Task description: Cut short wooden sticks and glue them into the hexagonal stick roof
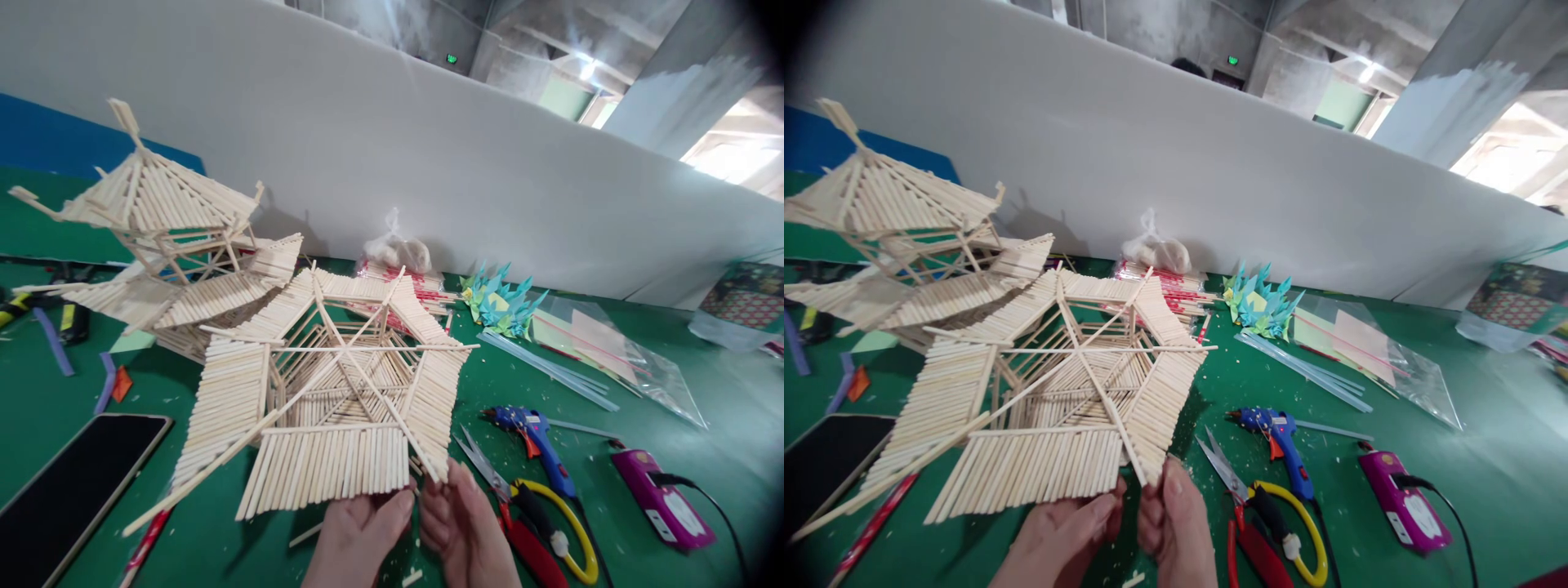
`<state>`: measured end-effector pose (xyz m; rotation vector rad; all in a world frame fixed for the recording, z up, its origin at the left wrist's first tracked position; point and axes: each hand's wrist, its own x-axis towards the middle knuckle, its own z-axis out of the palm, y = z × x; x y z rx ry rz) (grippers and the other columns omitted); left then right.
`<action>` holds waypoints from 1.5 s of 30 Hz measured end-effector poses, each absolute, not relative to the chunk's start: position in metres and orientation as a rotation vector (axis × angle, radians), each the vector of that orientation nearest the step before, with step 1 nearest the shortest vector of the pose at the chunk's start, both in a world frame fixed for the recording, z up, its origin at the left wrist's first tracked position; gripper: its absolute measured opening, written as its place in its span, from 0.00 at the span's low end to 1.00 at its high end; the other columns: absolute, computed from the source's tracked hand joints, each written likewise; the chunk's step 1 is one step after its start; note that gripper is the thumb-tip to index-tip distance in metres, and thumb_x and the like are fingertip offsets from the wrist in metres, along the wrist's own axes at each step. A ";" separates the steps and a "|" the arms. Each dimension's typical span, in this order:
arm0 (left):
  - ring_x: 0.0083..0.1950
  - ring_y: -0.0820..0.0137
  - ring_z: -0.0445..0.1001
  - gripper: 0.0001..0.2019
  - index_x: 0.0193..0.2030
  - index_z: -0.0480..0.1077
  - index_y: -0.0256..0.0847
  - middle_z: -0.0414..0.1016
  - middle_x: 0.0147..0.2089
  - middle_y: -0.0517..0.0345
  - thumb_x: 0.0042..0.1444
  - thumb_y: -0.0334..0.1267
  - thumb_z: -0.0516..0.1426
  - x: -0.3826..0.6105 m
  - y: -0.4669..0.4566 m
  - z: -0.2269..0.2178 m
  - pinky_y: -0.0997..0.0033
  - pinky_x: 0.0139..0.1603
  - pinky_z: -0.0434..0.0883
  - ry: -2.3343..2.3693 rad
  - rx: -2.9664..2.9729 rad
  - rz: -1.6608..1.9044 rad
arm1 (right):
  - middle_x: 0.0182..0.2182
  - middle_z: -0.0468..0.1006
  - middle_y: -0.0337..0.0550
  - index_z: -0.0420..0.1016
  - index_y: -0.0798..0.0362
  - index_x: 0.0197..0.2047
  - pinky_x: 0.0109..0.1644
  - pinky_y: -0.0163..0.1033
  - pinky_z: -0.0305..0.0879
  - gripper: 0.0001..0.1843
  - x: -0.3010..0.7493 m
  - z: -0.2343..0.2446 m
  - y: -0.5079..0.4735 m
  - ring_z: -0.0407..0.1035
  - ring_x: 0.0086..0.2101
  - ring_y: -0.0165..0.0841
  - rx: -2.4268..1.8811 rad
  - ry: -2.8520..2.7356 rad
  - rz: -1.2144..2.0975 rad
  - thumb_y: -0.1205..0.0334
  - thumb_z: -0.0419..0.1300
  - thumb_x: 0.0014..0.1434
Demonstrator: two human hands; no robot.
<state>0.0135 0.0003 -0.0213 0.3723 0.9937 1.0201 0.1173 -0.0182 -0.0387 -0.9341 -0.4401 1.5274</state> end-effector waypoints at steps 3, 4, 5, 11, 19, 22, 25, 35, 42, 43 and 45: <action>0.25 0.70 0.68 0.10 0.25 0.76 0.39 0.75 0.21 0.59 0.33 0.39 0.66 0.009 -0.001 -0.021 0.72 0.28 0.65 1.035 0.351 1.045 | 0.17 0.53 0.31 0.63 0.52 0.22 0.21 0.30 0.45 0.16 0.126 -0.027 -0.024 0.48 0.19 0.25 -1.095 -0.748 0.987 0.52 0.55 0.55; 0.25 0.71 0.68 0.10 0.25 0.76 0.39 0.75 0.21 0.58 0.33 0.40 0.66 0.009 -0.002 -0.019 0.73 0.27 0.65 1.025 0.348 1.052 | 0.19 0.56 0.33 0.64 0.51 0.23 0.22 0.32 0.48 0.13 0.129 -0.021 -0.024 0.51 0.20 0.26 -1.135 -0.878 0.794 0.55 0.55 0.56; 0.26 0.71 0.67 0.10 0.25 0.76 0.39 0.75 0.22 0.58 0.34 0.41 0.66 0.009 -0.002 -0.017 0.73 0.27 0.65 1.008 0.347 1.058 | 0.21 0.59 0.34 0.67 0.51 0.26 0.24 0.33 0.51 0.09 0.132 -0.013 -0.023 0.54 0.22 0.28 -1.167 -1.022 0.639 0.59 0.54 0.57; 0.27 0.70 0.64 0.12 0.26 0.76 0.39 0.72 0.23 0.60 0.34 0.44 0.66 0.013 -0.002 -0.017 0.71 0.29 0.66 0.965 0.392 1.071 | 0.31 0.63 0.43 0.71 0.53 0.42 0.28 0.35 0.64 0.16 0.142 0.021 -0.001 0.63 0.30 0.31 -1.237 -1.904 0.344 0.76 0.54 0.52; 0.26 0.70 0.62 0.09 0.24 0.75 0.41 0.70 0.23 0.60 0.35 0.42 0.64 0.018 0.003 -0.035 0.73 0.24 0.62 0.926 0.452 1.079 | 0.35 0.60 0.46 0.73 0.57 0.39 0.28 0.39 0.64 0.12 0.137 0.019 0.007 0.61 0.31 0.33 -1.291 -2.031 0.231 0.74 0.53 0.52; 0.24 0.71 0.60 0.07 0.21 0.73 0.40 0.67 0.20 0.62 0.36 0.41 0.64 0.019 0.003 -0.030 0.73 0.24 0.61 0.952 0.482 1.050 | 0.34 0.60 0.46 0.73 0.57 0.38 0.27 0.39 0.64 0.10 0.135 0.018 0.007 0.61 0.30 0.33 -1.320 -2.008 0.213 0.72 0.53 0.53; 0.24 0.72 0.59 0.09 0.18 0.71 0.40 0.65 0.19 0.62 0.35 0.42 0.64 0.019 0.003 -0.024 0.73 0.25 0.61 0.986 0.474 1.042 | 0.34 0.60 0.46 0.73 0.57 0.37 0.26 0.38 0.64 0.10 0.136 0.017 0.007 0.62 0.30 0.33 -1.322 -2.037 0.198 0.72 0.53 0.53; 0.23 0.72 0.58 0.13 0.15 0.70 0.39 0.65 0.17 0.62 0.32 0.46 0.64 0.021 0.004 -0.022 0.73 0.23 0.61 1.054 0.519 1.011 | 0.33 0.61 0.46 0.73 0.56 0.38 0.27 0.38 0.66 0.11 0.136 0.018 0.007 0.62 0.30 0.32 -1.302 -2.038 0.247 0.73 0.54 0.52; 0.19 0.73 0.59 0.12 0.12 0.68 0.39 0.61 0.13 0.64 0.34 0.41 0.64 0.021 0.004 -0.022 0.74 0.20 0.60 1.092 0.543 1.032 | 0.33 0.61 0.46 0.73 0.57 0.38 0.26 0.38 0.64 0.11 0.137 0.016 0.008 0.62 0.29 0.32 -1.285 -2.022 0.281 0.73 0.53 0.52; 0.19 0.73 0.60 0.12 0.11 0.68 0.39 0.62 0.13 0.64 0.35 0.40 0.64 0.022 0.004 -0.022 0.74 0.20 0.60 1.096 0.546 1.030 | 0.34 0.61 0.46 0.73 0.56 0.37 0.26 0.38 0.64 0.11 0.137 0.015 0.008 0.62 0.29 0.32 -1.285 -2.017 0.286 0.74 0.53 0.52; 0.19 0.73 0.60 0.12 0.11 0.68 0.39 0.62 0.13 0.64 0.35 0.39 0.64 0.022 0.004 -0.022 0.74 0.20 0.60 1.091 0.541 1.027 | 0.34 0.62 0.46 0.73 0.56 0.37 0.26 0.38 0.64 0.11 0.137 0.015 0.009 0.63 0.29 0.31 -1.277 -2.021 0.295 0.74 0.53 0.52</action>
